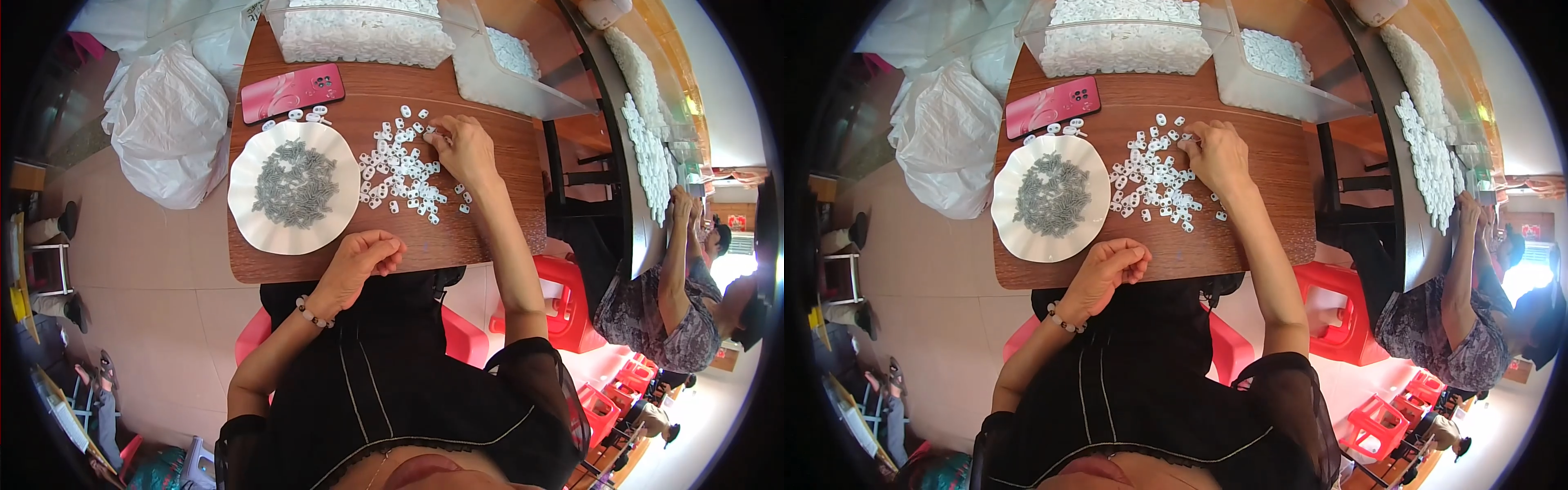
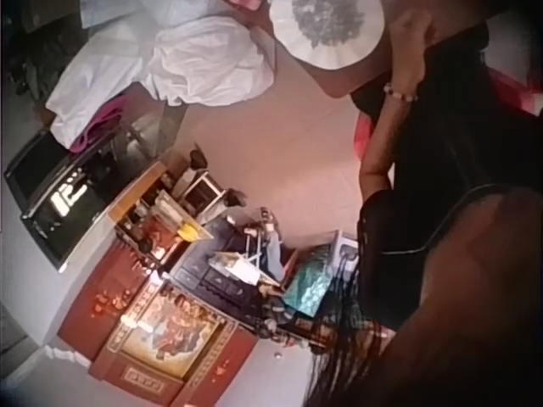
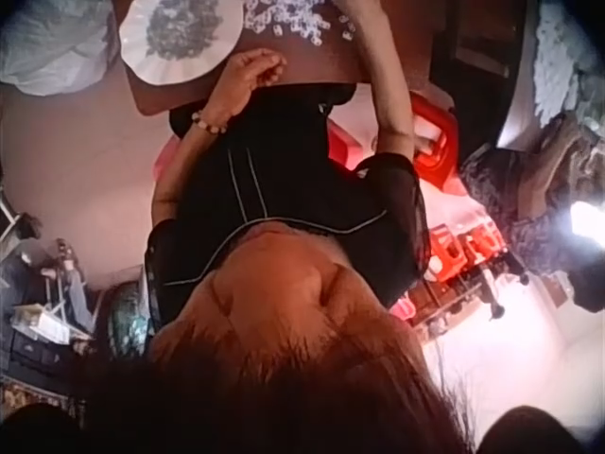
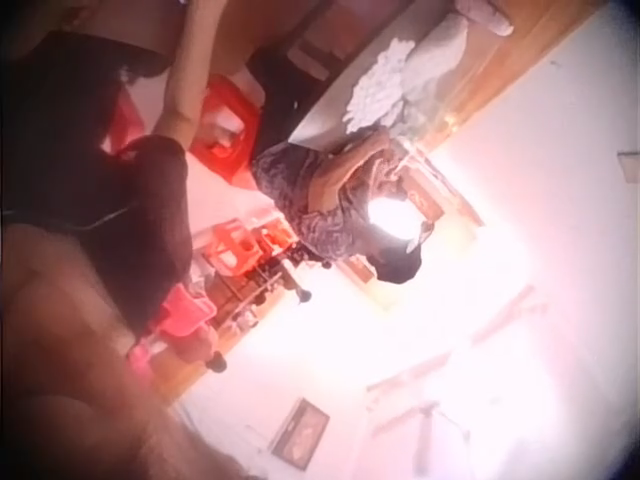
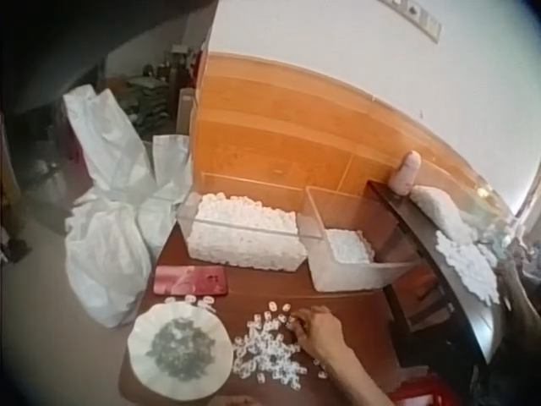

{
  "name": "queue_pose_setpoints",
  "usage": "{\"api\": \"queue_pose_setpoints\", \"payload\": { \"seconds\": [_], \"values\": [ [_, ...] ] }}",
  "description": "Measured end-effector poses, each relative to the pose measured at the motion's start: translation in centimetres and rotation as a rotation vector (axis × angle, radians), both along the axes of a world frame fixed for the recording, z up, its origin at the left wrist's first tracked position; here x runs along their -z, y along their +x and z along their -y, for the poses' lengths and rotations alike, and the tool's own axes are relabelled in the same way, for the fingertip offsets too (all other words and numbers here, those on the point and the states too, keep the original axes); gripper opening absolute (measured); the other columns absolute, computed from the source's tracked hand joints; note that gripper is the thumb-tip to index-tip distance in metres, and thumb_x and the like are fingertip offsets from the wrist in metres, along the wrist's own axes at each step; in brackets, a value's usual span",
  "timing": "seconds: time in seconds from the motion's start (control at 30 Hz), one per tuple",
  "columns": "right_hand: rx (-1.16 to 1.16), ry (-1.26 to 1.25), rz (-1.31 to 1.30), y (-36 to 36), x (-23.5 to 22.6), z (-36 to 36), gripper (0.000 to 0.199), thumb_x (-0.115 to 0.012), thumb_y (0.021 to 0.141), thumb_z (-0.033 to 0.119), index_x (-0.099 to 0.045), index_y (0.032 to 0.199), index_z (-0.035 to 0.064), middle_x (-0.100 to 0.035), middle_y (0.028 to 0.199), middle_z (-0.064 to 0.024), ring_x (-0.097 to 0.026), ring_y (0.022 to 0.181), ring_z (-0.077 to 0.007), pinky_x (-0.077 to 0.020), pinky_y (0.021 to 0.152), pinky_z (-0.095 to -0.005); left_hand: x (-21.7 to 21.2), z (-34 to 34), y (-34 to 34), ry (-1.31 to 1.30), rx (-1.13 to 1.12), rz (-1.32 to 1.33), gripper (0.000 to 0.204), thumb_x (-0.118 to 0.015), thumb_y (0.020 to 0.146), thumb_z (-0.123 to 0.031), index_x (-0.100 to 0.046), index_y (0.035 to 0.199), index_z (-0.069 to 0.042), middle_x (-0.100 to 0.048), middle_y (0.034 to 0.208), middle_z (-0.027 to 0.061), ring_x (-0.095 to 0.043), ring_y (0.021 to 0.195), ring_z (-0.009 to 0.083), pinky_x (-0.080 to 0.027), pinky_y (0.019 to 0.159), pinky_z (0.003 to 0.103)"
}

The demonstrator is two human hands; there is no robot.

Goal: Assembling small white plastic components and grey rings by hand at a workshop table.

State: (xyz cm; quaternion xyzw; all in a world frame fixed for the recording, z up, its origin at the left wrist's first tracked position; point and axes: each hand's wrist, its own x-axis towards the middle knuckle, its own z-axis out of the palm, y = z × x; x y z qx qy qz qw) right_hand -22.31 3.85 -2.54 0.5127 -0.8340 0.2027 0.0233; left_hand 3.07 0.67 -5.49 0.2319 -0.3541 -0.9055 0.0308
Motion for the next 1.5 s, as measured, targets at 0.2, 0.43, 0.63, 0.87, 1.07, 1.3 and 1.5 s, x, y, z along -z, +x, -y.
{"api": "queue_pose_setpoints", "payload": {
  "seconds": [0.2,0.43,0.63,0.87,1.07,1.3,1.5],
  "values": [
    [0.003,0.02,-0.042,-0.3,1.3,0.2,0.018,-0.07,0.079,0.016,-0.068,0.095,0.0092,-0.062,0.081,-0.0104,-0.06,0.082,-0.0275,-0.0477,0.071,-0.0391,-0.6,-0.1,0.1,-0.063,0.024,0.025,0.018,-0.056,0.093,-0.018,-0.064,0.09,-0.002,-0.06,0.076,-0.0008,-0.052,0.067,0.0047,-0.041,0.061,0.019],
    [-0.017,-0.13,0.322,0.9,0.8,-0.6,0.011,-0.068,0.081,0.01,-0.064,0.089,0.0028,-0.063,0.077,-0.0055,-0.059,0.073,-0.0181,-0.0466,0.066,-0.0311,-1.4,-0.2,-0.2,-0.136,0.015,0.008,0.021,-0.056,0.094,-0.021,-0.065,0.095,-0.002,-0.061,0.078,-0.0013,-0.052,0.067,0.0032,-0.041,0.06,0.017],
    [-0.146,-0.317,1.323,5.9,-1.6,-3.9,0.007,-0.065,0.086,0.008,-0.062,0.092,0.0042,-0.065,0.082,-0.0025,-0.058,0.076,-0.008,-0.0455,0.068,-0.0224,-2.5,0.5,-0.8,-0.117,-0.085,0.007,0.028,-0.057,0.094,-0.029,-0.065,0.1,-0.004,-0.063,0.084,0.0004,-0.052,0.068,0.0034,-0.041,0.062,0.017],
    [-0.236,-0.306,1.655,9.0,-0.7,-6.5,0.008,-0.065,0.086,0.009,-0.062,0.087,0.0022,-0.06,0.096,-0.0064,-0.056,0.087,-0.0132,-0.0453,0.08,-0.0262,-2.6,0.8,-0.9,-0.112,-0.061,-0.063,0.026,-0.063,0.091,-0.028,-0.066,0.099,-0.003,-0.066,0.086,0.0036,-0.055,0.068,0.0044,-0.044,0.063,0.018],
    [-0.304,-0.286,1.777,9.6,-0.3,-7.7,0.007,-0.063,0.087,0.009,-0.062,0.086,0.0021,-0.056,0.097,-0.0062,-0.054,0.084,-0.0127,-0.0437,0.077,-0.0248,-3.0,0.5,-0.2,-0.032,0.062,-0.011,0.019,-0.062,0.091,-0.023,-0.066,0.091,-0.004,-0.065,0.078,0.0021,-0.056,0.065,0.0056,-0.046,0.061,0.019],
    [-0.217,-0.281,1.545,10.9,-0.9,-8.3,0.011,-0.063,0.089,0.01,-0.063,0.096,0.0017,-0.062,0.093,-0.0029,-0.059,0.088,-0.0111,-0.0467,0.082,-0.0258,-2.6,0.4,0.1,-0.093,0.018,0.025,0.018,-0.066,0.088,-0.022,-0.067,0.091,-0.004,-0.066,0.077,0.0031,-0.056,0.064,0.0052,-0.044,0.06,0.018],
    [-0.043,-0.354,1.534,12.4,-0.6,-8.9,0.012,-0.064,0.089,0.008,-0.063,0.098,0.0003,-0.065,0.088,-0.0023,-0.06,0.081,-0.0093,-0.0488,0.075,-0.0226,-2.4,-0.6,-0.2,-0.201,-0.172,0.09,0.017,-0.067,0.088,-0.019,-0.069,0.09,-0.002,-0.066,0.075,0.0026,-0.056,0.062,0.0046,-0.045,0.058,0.018]
  ]
}}
